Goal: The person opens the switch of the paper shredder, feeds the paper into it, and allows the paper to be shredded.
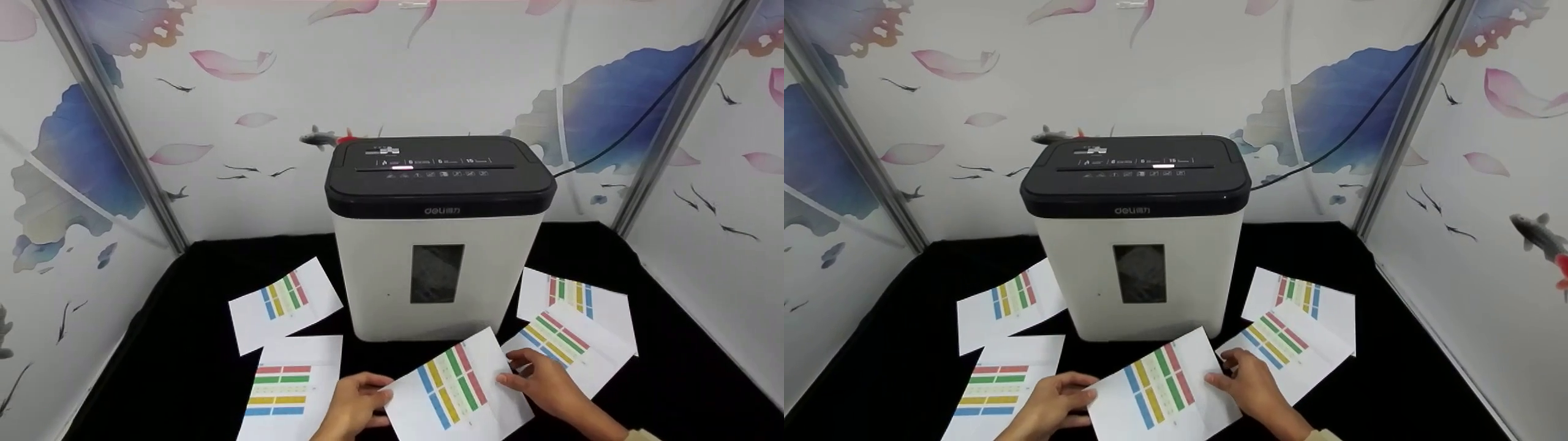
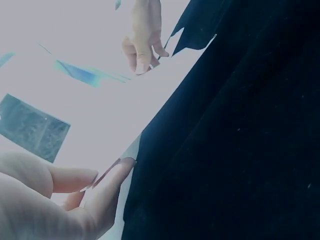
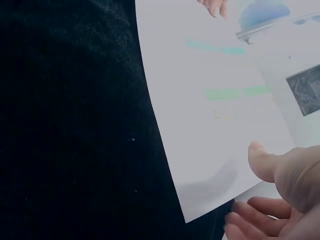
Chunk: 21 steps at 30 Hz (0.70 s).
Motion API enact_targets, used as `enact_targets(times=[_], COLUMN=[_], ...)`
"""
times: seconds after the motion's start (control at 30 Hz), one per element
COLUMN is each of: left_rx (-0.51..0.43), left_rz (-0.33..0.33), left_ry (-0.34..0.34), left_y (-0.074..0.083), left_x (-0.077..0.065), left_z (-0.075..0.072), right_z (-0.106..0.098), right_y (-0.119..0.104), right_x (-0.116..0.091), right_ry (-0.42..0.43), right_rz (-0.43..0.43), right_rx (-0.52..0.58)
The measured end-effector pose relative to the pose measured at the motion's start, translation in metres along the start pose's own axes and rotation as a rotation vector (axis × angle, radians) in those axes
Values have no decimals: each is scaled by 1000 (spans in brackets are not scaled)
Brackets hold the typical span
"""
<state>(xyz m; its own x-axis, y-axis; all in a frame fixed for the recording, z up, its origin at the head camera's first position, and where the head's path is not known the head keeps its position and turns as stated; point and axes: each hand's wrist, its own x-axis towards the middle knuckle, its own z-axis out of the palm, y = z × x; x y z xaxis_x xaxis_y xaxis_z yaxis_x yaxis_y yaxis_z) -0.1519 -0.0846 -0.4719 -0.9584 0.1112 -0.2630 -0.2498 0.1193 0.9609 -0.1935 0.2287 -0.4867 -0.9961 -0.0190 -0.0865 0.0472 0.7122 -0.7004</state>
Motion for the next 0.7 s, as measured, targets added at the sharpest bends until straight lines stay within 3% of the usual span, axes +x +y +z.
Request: enact_targets(times=[0.27, 0.5, 0.7], left_rx=[5, -73, -132], left_rz=[22, 87, 94], left_ry=[-27, -21, -18], left_y=[9, 10, 8], left_x=[-2, 0, 2], left_z=[-7, -11, -12], right_z=[-6, -9, -11], right_y=[2, -1, -3], right_x=[-2, -5, -8], right_ry=[-101, -117, -106], right_rz=[-103, -141, -150], right_rx=[179, 259, 336])
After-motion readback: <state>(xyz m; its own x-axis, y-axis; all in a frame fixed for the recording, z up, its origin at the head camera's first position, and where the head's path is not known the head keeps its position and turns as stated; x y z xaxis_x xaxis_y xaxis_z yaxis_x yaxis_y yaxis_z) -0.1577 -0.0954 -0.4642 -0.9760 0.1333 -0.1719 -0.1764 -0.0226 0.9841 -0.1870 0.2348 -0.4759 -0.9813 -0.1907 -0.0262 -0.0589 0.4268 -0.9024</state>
